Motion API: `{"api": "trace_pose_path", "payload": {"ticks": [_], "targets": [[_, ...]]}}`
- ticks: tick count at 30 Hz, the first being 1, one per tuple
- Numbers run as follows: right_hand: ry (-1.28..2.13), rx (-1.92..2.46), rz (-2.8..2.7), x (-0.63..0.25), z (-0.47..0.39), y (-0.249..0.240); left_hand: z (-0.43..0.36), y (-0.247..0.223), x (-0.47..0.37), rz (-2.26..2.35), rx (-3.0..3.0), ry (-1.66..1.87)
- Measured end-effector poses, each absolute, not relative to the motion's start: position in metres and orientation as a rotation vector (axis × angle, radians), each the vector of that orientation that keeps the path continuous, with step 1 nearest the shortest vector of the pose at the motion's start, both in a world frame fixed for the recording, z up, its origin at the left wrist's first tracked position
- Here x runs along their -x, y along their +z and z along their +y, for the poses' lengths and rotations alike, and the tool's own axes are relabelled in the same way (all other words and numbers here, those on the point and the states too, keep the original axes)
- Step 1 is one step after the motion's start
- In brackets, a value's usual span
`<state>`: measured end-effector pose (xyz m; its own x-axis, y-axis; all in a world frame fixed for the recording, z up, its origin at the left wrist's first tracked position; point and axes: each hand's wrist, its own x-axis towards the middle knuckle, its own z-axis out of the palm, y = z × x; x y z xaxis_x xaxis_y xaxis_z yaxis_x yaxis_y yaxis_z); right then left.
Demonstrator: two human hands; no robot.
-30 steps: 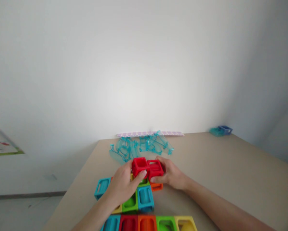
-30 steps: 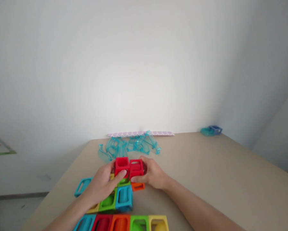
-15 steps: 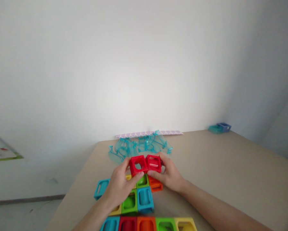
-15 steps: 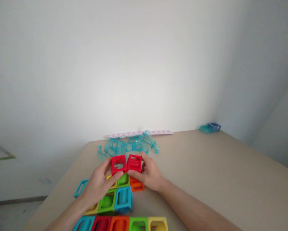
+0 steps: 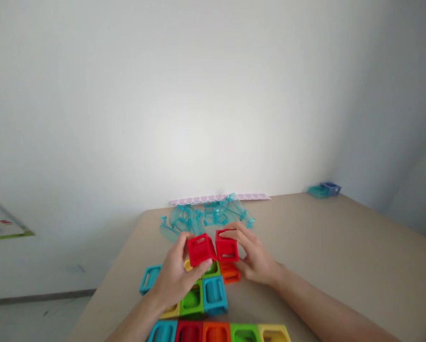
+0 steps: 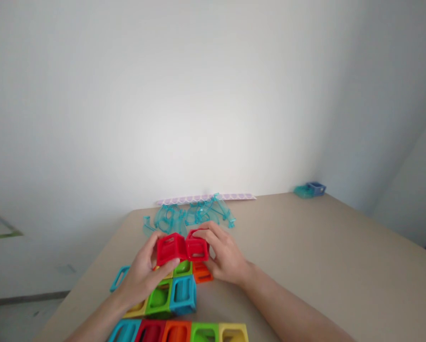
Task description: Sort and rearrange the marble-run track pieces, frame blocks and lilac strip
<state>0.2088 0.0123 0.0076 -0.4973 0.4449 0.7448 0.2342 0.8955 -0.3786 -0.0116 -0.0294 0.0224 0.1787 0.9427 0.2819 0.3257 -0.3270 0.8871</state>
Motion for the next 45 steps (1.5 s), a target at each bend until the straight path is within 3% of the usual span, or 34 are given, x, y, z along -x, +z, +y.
{"api": "trace_pose_path", "payload": {"ticks": [18,38,45], "targets": [[0.399,0.633,-2.141,-0.208,0.007,0.009,-0.029,0.026,0.011,1.007,-1.818,1.138],[0.494,0.775,-2.412,-0.215,0.011,0.012,-0.023,0.023,0.014,1.176,-1.609,1.146],[0.259,0.925,-2.323,-0.209,0.001,0.025,-0.019,0.021,0.014,1.291,-1.628,1.218]]}}
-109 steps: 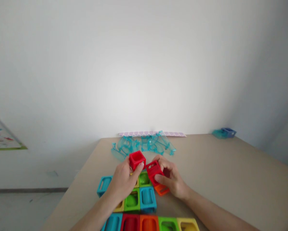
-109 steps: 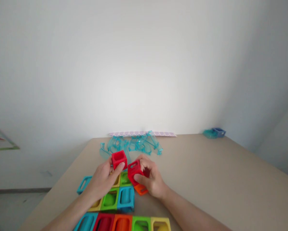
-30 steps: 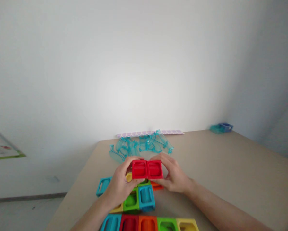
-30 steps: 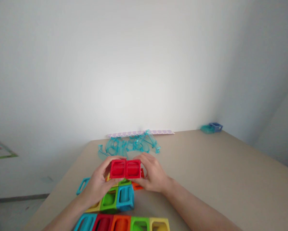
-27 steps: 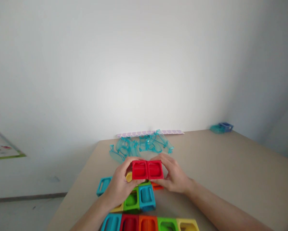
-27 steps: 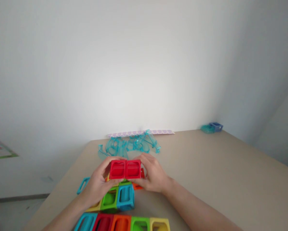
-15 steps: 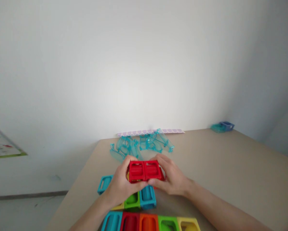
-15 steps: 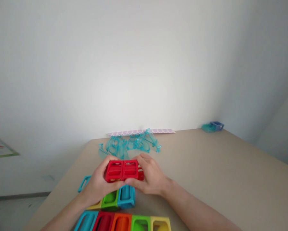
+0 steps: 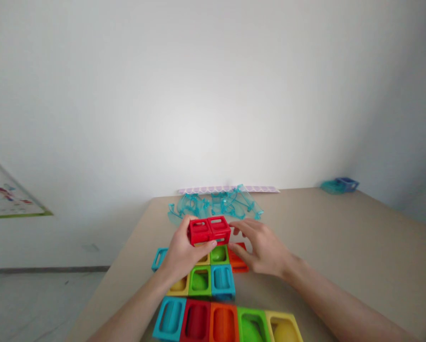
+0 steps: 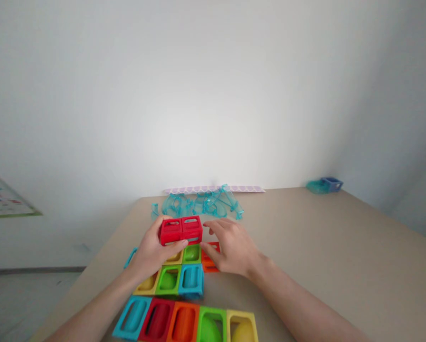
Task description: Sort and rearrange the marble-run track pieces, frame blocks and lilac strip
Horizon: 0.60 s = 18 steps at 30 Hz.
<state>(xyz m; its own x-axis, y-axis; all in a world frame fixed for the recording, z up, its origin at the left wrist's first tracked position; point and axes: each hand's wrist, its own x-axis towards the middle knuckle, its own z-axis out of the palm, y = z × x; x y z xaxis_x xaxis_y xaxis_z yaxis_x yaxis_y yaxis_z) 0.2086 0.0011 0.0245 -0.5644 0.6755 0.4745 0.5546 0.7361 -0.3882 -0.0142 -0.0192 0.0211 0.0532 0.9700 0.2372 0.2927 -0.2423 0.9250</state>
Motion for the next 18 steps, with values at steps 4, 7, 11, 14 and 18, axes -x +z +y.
{"api": "trace_pose_path", "payload": {"ticks": [4,7,11,14,18], "targets": [[0.252,0.631,-2.447,-0.202,-0.023,0.043,-0.018,0.022,0.014,1.307,-1.624,1.195],[0.306,0.355,-2.633,-0.188,-0.046,0.044,-0.019,0.023,0.014,1.332,-1.618,1.162],[0.239,0.261,-2.779,-0.168,-0.069,0.033,-0.02,0.024,0.015,1.318,-1.663,1.143],[0.205,0.326,-2.81,-0.163,-0.075,0.033,-0.02,0.024,0.016,1.303,-1.731,1.123],[0.247,0.378,-2.849,-0.171,-0.07,0.045,-0.021,0.022,0.017,1.345,-1.823,1.08]]}}
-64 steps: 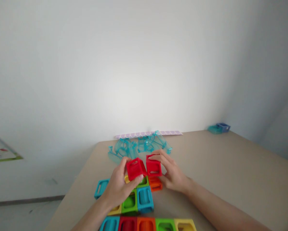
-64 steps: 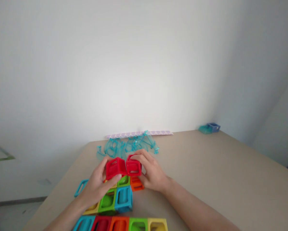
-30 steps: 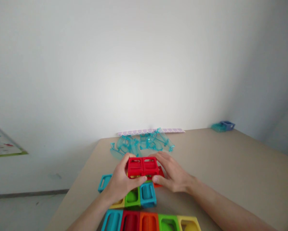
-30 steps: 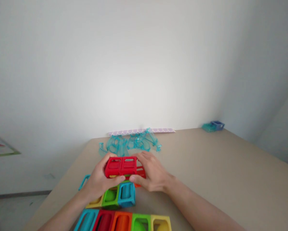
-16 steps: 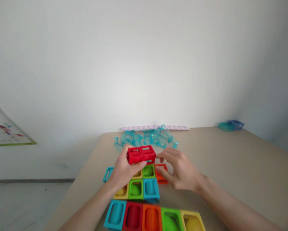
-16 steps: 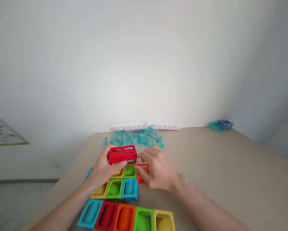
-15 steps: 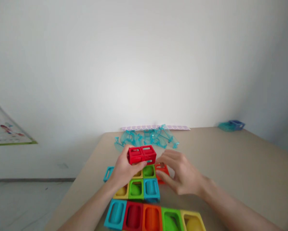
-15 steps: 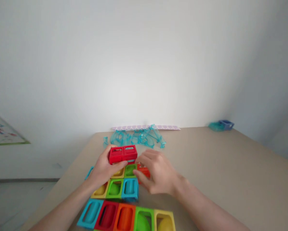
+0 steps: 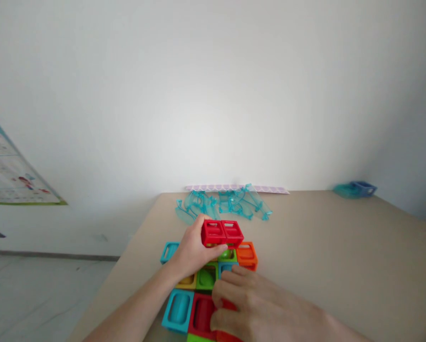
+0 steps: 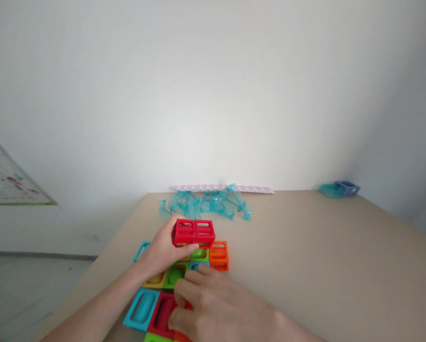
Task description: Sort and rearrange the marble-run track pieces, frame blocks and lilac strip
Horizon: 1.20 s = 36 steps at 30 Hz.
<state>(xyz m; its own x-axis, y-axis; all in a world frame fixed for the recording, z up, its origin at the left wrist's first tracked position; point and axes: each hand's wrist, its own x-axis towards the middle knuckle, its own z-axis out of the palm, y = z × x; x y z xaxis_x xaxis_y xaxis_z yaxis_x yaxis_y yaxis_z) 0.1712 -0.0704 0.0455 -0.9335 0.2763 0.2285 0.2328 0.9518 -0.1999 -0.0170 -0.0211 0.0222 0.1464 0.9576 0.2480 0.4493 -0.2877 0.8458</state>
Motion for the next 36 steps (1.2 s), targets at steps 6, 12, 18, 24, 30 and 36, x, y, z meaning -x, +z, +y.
{"api": "trace_pose_path", "payload": {"ticks": [6,12,18,24,30,36], "targets": [[0.359,0.387,-2.862,-0.181,-0.06,0.056,-0.02,0.02,0.017,1.33,-1.857,1.097],[0.192,0.225,-2.831,-0.166,-0.072,0.031,-0.019,0.016,0.017,1.37,-1.873,1.098],[0.595,0.471,-2.764,-0.153,-0.078,0.012,-0.019,0.016,0.017,1.387,-1.929,1.098],[0.585,0.408,-2.776,-0.154,-0.074,0.007,-0.024,0.017,0.015,1.409,-2.025,1.057],[0.447,0.059,-2.874,-0.159,-0.067,0.013,-0.025,0.016,0.015,1.419,-2.122,1.018],[0.334,0.045,-2.945,-0.168,-0.063,0.022,-0.024,0.017,0.015,1.418,-2.104,1.019]]}}
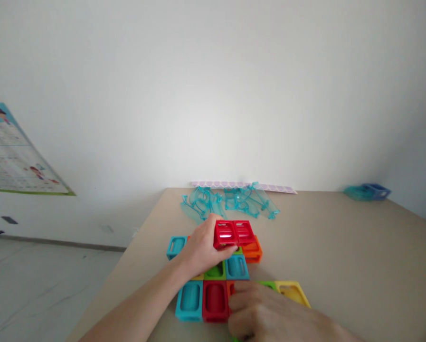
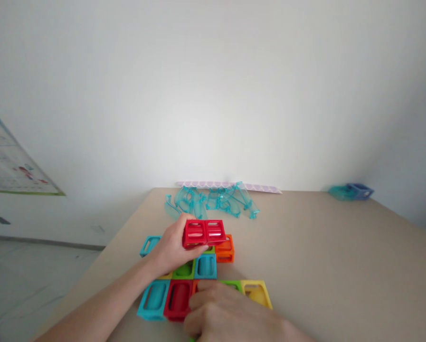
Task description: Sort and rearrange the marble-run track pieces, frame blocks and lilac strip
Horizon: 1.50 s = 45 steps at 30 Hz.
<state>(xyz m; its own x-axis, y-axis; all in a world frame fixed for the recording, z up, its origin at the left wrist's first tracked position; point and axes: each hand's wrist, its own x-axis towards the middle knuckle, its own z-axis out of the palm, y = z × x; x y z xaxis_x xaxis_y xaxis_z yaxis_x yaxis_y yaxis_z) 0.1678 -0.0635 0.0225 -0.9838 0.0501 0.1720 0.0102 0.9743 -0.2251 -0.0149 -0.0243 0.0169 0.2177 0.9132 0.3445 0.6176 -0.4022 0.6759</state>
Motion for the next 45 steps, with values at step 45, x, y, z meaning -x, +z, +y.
{"api": "trace_pose_path", "payload": {"ticks": [45], "targets": [[0.274,0.807,-2.641,-0.145,-0.082,0.0,-0.034,0.016,0.002,1.586,-1.926,1.048]]}}
